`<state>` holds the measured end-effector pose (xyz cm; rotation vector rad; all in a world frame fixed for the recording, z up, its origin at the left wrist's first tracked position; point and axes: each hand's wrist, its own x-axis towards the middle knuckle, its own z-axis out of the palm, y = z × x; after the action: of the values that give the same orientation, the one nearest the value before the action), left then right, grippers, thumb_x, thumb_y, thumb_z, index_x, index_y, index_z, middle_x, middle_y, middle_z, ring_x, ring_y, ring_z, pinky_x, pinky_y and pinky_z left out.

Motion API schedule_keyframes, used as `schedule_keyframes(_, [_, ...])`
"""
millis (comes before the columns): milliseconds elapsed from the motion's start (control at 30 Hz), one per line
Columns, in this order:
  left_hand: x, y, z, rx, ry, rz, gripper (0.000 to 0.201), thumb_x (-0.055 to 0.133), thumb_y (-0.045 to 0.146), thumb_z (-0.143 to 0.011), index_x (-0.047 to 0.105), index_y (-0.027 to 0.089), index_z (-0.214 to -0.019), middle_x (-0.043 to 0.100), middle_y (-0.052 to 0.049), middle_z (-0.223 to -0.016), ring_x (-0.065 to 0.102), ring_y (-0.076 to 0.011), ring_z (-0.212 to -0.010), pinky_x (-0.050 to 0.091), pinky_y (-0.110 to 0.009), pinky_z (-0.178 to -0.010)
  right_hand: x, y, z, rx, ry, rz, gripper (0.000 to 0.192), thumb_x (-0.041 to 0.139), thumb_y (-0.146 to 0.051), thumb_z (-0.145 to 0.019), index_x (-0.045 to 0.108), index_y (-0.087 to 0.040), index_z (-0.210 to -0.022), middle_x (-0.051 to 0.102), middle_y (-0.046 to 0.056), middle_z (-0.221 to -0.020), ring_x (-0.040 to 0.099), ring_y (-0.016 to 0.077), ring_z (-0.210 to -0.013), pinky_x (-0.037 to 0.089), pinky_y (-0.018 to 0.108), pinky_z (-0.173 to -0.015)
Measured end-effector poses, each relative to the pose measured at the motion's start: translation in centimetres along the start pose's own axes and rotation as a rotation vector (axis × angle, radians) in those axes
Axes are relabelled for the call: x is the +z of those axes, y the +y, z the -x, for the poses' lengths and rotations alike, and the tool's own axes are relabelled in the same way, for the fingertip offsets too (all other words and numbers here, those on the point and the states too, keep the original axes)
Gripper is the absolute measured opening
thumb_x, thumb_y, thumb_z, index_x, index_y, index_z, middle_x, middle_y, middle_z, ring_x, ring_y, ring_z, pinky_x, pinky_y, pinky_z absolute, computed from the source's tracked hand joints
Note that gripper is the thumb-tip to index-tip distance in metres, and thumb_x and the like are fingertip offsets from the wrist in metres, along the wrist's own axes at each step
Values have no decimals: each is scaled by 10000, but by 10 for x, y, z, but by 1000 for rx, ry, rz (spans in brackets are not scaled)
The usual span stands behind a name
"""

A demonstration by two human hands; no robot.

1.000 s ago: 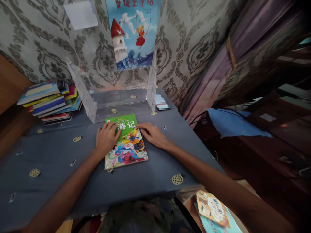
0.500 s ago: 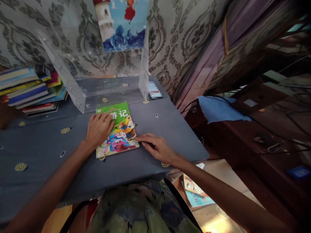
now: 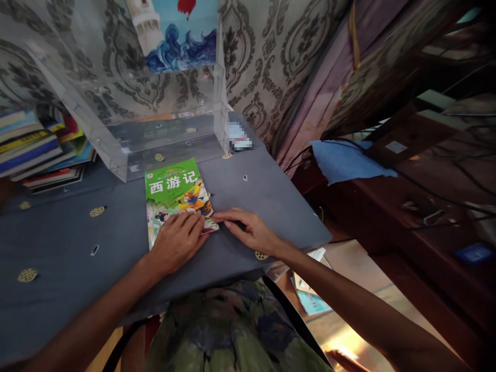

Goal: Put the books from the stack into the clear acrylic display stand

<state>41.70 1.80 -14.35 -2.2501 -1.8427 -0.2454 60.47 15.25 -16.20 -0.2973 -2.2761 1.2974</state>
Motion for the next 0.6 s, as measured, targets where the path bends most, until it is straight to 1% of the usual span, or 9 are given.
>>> schedule_keyframes(200, [-6, 1, -4, -20, -4, 17, 341, 417, 339, -1021, 696, 172, -1122, 729, -117, -1127, 663, -252, -1048, 515, -388, -892, -1, -1, 1, 7, 15, -12, 295, 469, -228, -979, 682, -222, -1183, 733, 68, -1104, 676, 169, -998, 532, 314, -873])
schedule_keyframes(367, [-5, 1, -4, 6, 43, -34, 324, 421, 324, -1022, 697, 168, -1086, 737, -99, -1108, 667, -241, -1016, 509, -369, -862, -2, -3, 1, -15, 6, -2, 290, 479, -231, -976, 692, -214, -1172, 729, 80, -1087, 678, 174, -975, 537, 317, -855])
schedule_keyframes(467, [-3, 3, -3, 31, 99, -57, 301, 449, 321, -1012, 687, 153, -1089, 733, -104, -1107, 662, -244, -1008, 504, -372, -843, -2, -4, 0, -93, -21, 44, 271, 497, -234, -970, 703, -202, -1144, 741, 89, -1083, 677, 187, -989, 532, 355, -887])
schedule_keyframes(600, [2, 4, -2, 49, 169, -82, 271, 485, 312, -996, 668, 129, -1075, 731, -106, -1075, 657, -244, -980, 496, -376, -825, -1, -4, 2, -222, -44, 246, 220, 551, -231, -946, 728, -190, -1070, 750, 96, -1111, 662, 225, -1035, 497, 442, -955])
